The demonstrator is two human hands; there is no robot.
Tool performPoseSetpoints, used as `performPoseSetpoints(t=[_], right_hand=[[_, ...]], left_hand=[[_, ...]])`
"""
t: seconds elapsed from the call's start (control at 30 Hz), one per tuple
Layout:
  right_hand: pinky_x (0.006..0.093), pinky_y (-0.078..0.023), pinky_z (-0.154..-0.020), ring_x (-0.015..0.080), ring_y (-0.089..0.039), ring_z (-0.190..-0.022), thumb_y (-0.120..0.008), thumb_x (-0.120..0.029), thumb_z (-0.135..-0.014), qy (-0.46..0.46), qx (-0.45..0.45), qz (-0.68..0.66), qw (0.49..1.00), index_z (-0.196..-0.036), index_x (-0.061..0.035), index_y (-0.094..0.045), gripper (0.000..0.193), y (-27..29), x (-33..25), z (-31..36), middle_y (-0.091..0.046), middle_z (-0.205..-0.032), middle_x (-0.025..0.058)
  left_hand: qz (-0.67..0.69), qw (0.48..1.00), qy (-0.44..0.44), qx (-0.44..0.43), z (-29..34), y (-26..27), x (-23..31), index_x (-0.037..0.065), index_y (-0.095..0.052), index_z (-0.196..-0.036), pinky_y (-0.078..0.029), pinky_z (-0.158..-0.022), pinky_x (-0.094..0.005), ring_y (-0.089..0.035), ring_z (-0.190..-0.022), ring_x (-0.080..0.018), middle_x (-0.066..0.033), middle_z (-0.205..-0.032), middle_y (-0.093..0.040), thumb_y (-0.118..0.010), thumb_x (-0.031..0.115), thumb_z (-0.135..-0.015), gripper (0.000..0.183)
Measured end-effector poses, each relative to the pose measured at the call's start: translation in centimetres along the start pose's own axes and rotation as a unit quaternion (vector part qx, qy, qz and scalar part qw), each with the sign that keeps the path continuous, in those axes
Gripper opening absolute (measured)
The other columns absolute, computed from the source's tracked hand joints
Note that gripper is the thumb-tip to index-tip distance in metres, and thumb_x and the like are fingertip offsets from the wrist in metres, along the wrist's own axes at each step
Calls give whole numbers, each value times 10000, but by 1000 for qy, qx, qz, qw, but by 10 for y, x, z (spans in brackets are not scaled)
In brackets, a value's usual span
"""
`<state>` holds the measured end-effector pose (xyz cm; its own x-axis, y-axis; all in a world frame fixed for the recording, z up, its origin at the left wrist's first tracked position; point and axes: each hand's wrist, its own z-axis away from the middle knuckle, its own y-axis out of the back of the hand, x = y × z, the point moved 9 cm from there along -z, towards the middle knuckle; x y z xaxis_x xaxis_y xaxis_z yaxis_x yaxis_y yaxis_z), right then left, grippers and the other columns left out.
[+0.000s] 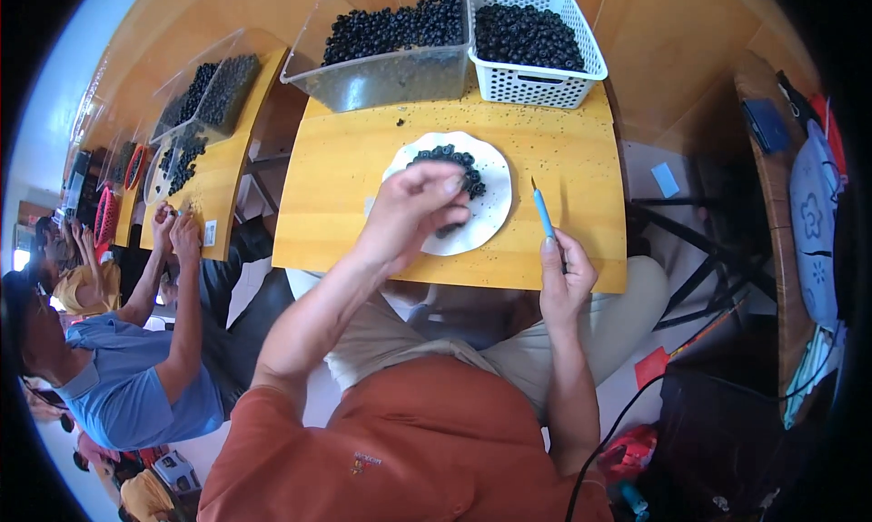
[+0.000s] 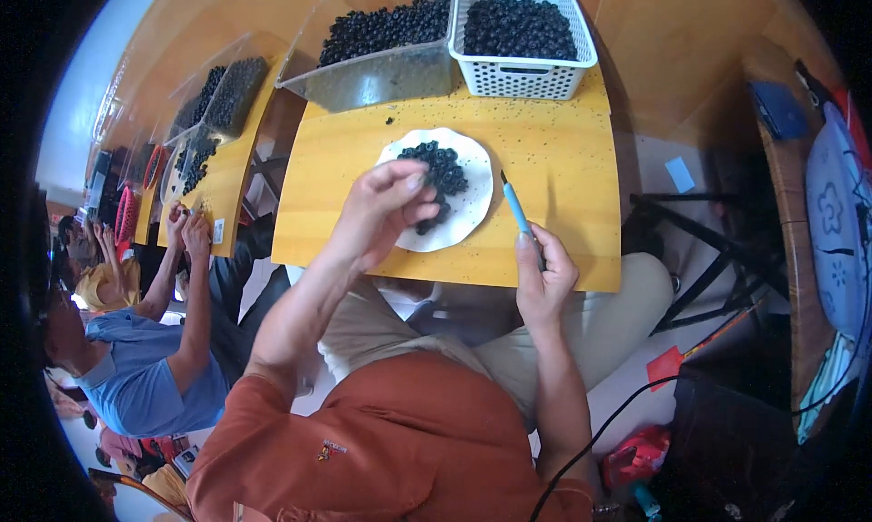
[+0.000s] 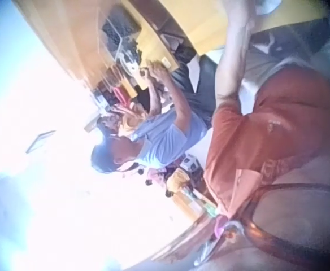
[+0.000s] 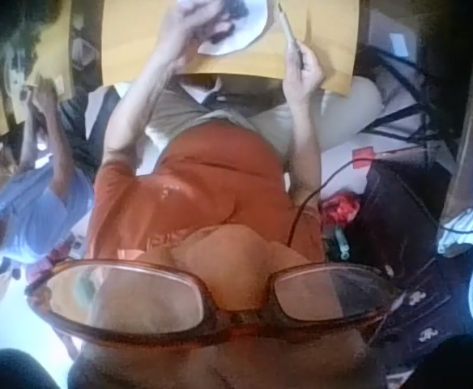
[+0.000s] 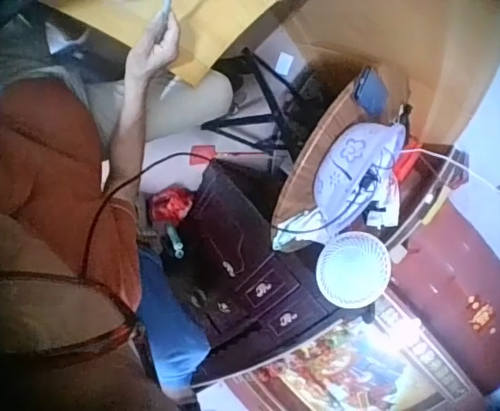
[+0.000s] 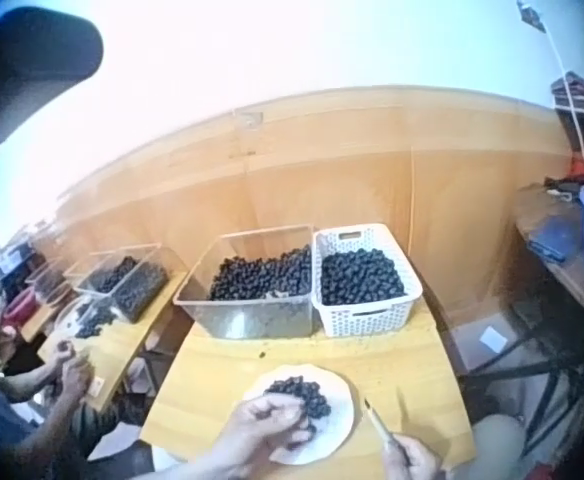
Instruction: Sorting and inspecting blueberries from a bin onto a plate while another person does the same at an adjacent table.
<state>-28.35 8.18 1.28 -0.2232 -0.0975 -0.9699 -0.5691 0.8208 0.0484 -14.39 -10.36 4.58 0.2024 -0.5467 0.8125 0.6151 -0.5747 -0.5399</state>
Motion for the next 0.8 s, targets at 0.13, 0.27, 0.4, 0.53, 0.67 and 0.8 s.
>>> performPoseSetpoints(t=[0.13,0.27,0.4,0.53,0.67,0.8], right_hand=[[209,-444,-711,55,-532,-798,-640,-171,-940,-26,8,-49,998,-1055,82,-633,278,4,2,4,-629,-857,24],[213,-447,-713,61,-537,-798,-642,-173,-940,-32,0,-37,999,-1064,79,-632,282,2,6,4,-632,-861,24],[210,-443,-697,60,-533,-778,-647,-187,-937,-25,10,-38,999,-1067,77,-631,294,7,12,4,-625,-846,16],[193,-395,-610,36,-473,-694,-657,-199,-933,-25,9,-60,998,-1051,66,-638,291,10,9,2,-577,-779,-26],[182,-352,-570,24,-432,-656,-661,-206,-933,-16,10,-62,998,-1046,60,-643,290,9,6,2,-551,-752,-49],[184,-353,-568,25,-433,-655,-660,-207,-934,-21,2,-52,998,-1044,56,-646,285,7,8,2,-551,-745,-48]], left_hand=[[-244,961,-124,-32,-71,-45,43,-5,-637,-1067,-556,-759,-270,-627,-836,-113,-44,-930,-655,-677,124,-896,217],[-400,871,-286,-13,-135,-80,101,-35,-623,-1159,-532,-712,-249,-635,-781,-114,-73,-942,-686,-682,132,-893,320],[-506,794,-335,3,-136,-84,103,-12,-647,-1145,-524,-723,-255,-633,-803,-106,-79,-973,-694,-680,133,-894,292],[-605,759,-238,-42,-112,-61,61,8,-701,-1023,-527,-706,-292,-656,-845,-122,-88,-936,-712,-691,117,-875,184],[-693,668,-231,-142,-72,-56,34,26,-708,-995,-526,-773,-346,-667,-874,-272,-130,-954,-695,-710,74,-804,196],[-758,580,-228,-192,-52,-55,13,72,-720,-1007,-487,-896,-403,-600,-1005,-295,-92,-1001,-686,-715,132,-771,243]])
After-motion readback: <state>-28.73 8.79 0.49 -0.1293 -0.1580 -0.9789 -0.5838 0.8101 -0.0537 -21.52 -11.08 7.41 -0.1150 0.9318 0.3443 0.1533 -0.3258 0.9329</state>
